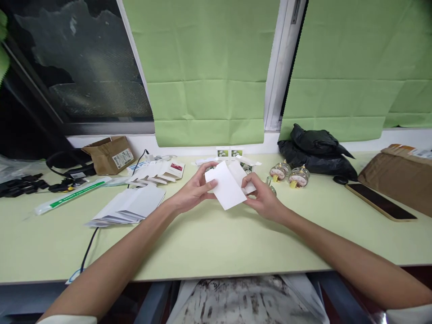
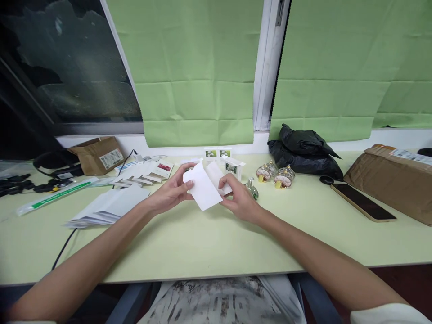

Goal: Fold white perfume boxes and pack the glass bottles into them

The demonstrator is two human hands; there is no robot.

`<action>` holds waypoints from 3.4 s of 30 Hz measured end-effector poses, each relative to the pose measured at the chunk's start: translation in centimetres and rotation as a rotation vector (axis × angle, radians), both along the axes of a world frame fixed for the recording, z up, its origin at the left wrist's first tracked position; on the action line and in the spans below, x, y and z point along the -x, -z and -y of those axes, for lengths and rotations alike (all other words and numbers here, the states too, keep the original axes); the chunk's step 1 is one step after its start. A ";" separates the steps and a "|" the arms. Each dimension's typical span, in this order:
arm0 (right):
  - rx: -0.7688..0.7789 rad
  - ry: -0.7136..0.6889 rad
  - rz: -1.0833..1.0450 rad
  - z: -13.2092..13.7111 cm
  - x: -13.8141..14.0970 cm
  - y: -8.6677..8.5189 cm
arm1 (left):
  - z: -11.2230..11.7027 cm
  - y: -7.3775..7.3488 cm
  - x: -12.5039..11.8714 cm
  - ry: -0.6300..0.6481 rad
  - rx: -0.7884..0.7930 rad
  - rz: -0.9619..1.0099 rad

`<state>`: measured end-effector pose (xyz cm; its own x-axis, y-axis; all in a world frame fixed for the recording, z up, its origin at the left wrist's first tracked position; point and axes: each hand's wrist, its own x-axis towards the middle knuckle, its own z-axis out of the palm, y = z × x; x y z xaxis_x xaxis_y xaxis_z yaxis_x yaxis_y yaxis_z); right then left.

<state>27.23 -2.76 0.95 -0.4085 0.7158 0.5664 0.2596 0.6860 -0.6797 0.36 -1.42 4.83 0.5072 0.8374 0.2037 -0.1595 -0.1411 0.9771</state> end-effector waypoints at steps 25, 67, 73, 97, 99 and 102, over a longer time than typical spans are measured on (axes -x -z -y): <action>0.346 -0.174 -0.437 -0.3 0.4 -0.9 | 0.9 2.5 -2.9 -0.075 -0.147 -0.100; 0.438 -0.154 -0.400 -0.7 0.7 0.3 | 1.4 2.6 -3.3 -0.014 0.013 -0.106; 0.373 -0.027 -0.298 -0.8 1.0 1.3 | 1.5 3.1 -3.8 -0.162 -0.017 -0.073; 0.365 -0.105 -0.184 0.4 0.7 0.1 | 1.8 3.4 -4.3 -0.074 0.112 -0.073; 0.377 -0.102 -0.212 0.5 0.8 0.2 | 1.9 3.3 -4.1 -0.046 0.104 -0.100; 0.381 -0.069 -0.264 0.5 0.9 0.4 | 1.9 3.3 -3.9 0.018 0.092 -0.164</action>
